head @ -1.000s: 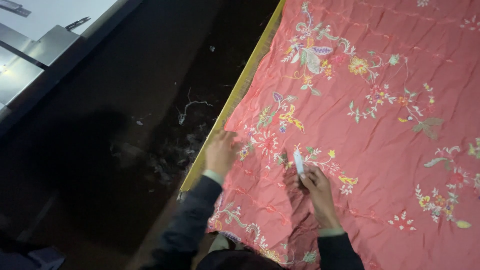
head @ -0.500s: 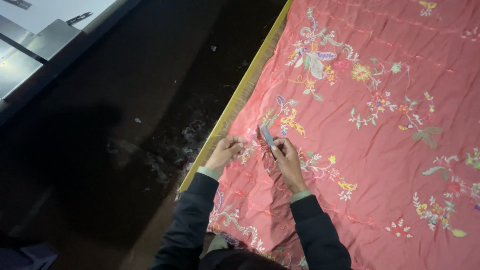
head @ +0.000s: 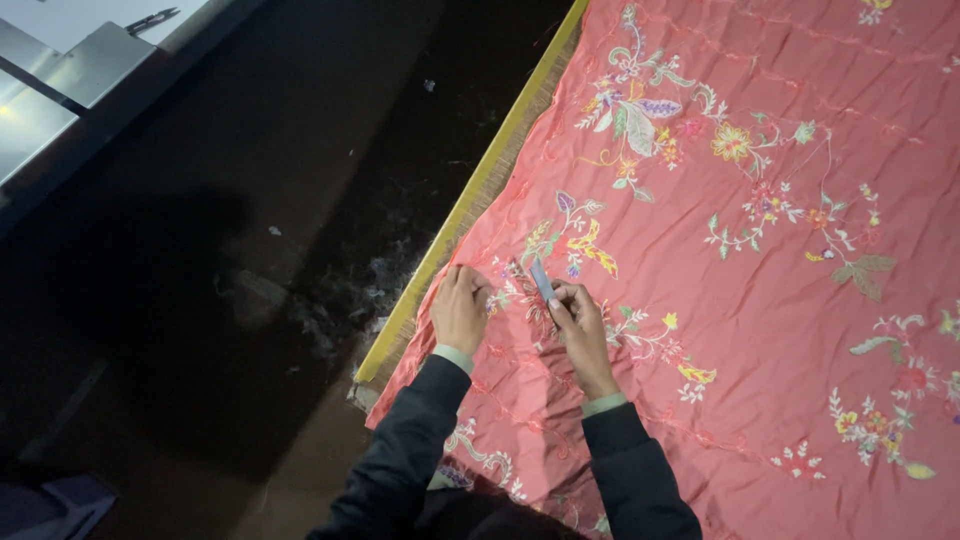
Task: The person uses a small blade to cut loose threads from a pink floral fabric laid out on a table. They repeatedly pull threads taut with one hand and slice them with the blade in the other, moving across the fabric surface to remove excess material.
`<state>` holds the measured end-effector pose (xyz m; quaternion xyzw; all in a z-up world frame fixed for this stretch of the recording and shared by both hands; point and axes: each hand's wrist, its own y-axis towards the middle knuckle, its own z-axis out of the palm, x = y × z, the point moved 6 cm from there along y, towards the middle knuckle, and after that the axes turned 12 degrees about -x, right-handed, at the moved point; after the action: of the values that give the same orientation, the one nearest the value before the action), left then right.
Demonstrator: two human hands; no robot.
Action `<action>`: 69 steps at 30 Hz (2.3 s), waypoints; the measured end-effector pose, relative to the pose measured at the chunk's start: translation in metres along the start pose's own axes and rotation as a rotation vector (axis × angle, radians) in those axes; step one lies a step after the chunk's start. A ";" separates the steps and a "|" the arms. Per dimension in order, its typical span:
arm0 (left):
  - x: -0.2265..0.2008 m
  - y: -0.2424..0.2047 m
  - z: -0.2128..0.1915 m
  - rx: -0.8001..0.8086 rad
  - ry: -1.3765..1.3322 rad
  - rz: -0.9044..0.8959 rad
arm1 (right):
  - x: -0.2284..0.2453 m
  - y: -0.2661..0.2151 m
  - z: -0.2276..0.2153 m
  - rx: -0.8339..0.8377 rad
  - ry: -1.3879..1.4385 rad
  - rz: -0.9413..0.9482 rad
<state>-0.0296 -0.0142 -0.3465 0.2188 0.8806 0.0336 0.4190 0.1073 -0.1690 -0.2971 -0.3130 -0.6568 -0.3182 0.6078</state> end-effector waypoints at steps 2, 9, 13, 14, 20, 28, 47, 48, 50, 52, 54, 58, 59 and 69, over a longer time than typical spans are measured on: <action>-0.005 -0.006 -0.003 -0.026 0.050 0.004 | 0.000 0.000 -0.001 -0.004 0.017 0.004; 0.018 -0.013 0.022 -0.201 0.211 0.142 | -0.009 0.002 -0.002 -0.003 0.041 -0.005; 0.028 -0.006 0.011 -0.094 0.000 0.006 | -0.003 -0.002 0.000 0.011 0.049 0.010; 0.031 -0.005 0.012 -0.089 -0.032 0.010 | -0.003 -0.001 0.001 -0.005 0.050 0.012; -0.002 -0.014 0.003 -0.117 0.237 0.103 | -0.003 -0.001 0.002 -0.010 0.041 -0.004; 0.010 -0.003 -0.001 0.133 -0.147 -0.088 | -0.010 -0.002 -0.001 -0.044 -0.003 0.009; -0.028 -0.014 -0.107 -0.007 -0.624 -0.199 | 0.047 -0.019 0.044 0.061 -0.372 -0.026; -0.034 -0.017 -0.112 0.010 -0.789 -0.291 | 0.046 -0.026 0.051 0.103 -0.304 0.017; -0.026 -0.021 -0.108 0.026 -0.796 -0.291 | 0.034 -0.037 0.068 0.161 -0.309 0.046; -0.028 -0.024 -0.106 0.036 -0.810 -0.289 | 0.032 -0.044 0.073 0.220 -0.318 0.068; -0.032 -0.027 -0.114 0.017 -0.808 -0.323 | 0.039 -0.053 0.073 0.317 -0.496 -0.022; -0.038 -0.017 -0.115 0.015 -0.743 -0.263 | 0.018 -0.052 0.056 0.261 -0.450 0.054; -0.039 -0.011 -0.104 0.022 -0.671 -0.191 | 0.017 -0.051 0.051 0.227 -0.436 0.078; -0.053 0.036 0.060 -0.139 -0.132 0.269 | -0.005 0.013 -0.049 -0.395 -0.115 0.007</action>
<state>0.0578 -0.0110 -0.3388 0.3071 0.8093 0.1361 0.4819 0.1472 -0.2010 -0.2988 -0.4460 -0.6143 -0.4202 0.4971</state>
